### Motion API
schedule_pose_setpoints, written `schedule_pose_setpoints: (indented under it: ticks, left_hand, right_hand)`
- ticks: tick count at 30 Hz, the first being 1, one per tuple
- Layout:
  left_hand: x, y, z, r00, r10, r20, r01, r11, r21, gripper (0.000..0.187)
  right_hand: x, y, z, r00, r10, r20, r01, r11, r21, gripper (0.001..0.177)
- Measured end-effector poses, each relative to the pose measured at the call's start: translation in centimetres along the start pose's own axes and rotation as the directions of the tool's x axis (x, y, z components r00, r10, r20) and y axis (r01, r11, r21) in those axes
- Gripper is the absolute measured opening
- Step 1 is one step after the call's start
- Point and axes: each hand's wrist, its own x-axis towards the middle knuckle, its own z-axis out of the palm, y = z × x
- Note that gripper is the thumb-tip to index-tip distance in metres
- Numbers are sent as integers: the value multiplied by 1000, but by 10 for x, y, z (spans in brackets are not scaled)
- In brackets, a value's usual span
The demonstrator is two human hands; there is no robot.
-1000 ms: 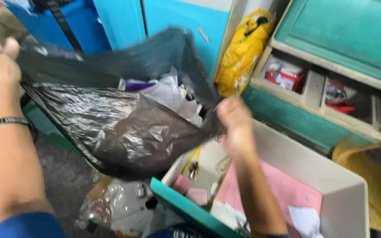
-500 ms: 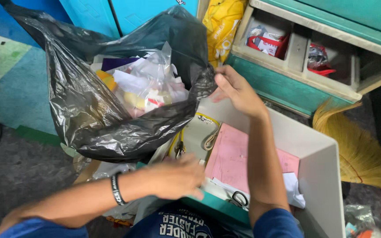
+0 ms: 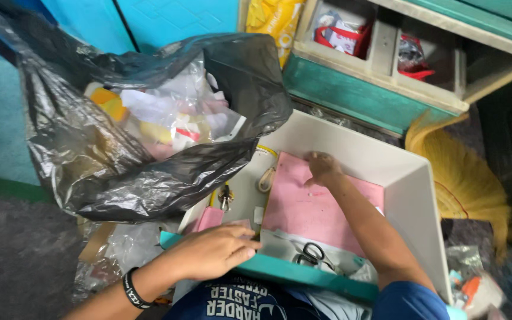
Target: The person sorts through various items in a drawer, including folders, papers, and plastic-wrapped objects, and places them into a black trash bag. They handle items one by one, briefly opening a blue folder and a book before discarding them.
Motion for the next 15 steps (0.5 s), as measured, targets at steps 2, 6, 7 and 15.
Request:
schedule_pose_setpoints:
  ticks: [2,6,7,15]
  left_hand:
    - [4,1,-9,1000,8,-2,-8,1000,-30,47]
    - [11,-5,-8,1000,8,20,-6,995,-95,49]
    - [14,-11,-4,1000,2,17,0,995,-95,50]
    - [200,-51,28,961,-131,244,26,920,391,55]
  right_hand:
    - [-8,2,3,1000,14,12,-15,995,99,112]
    - [-37,-8,2,998,-12,-66,25,981,194,130]
    - [-43,-12,-1,994,-32,-106,54,976,211,132]
    - [-19,-20,5,994,-106,-17,103,984,-147,101]
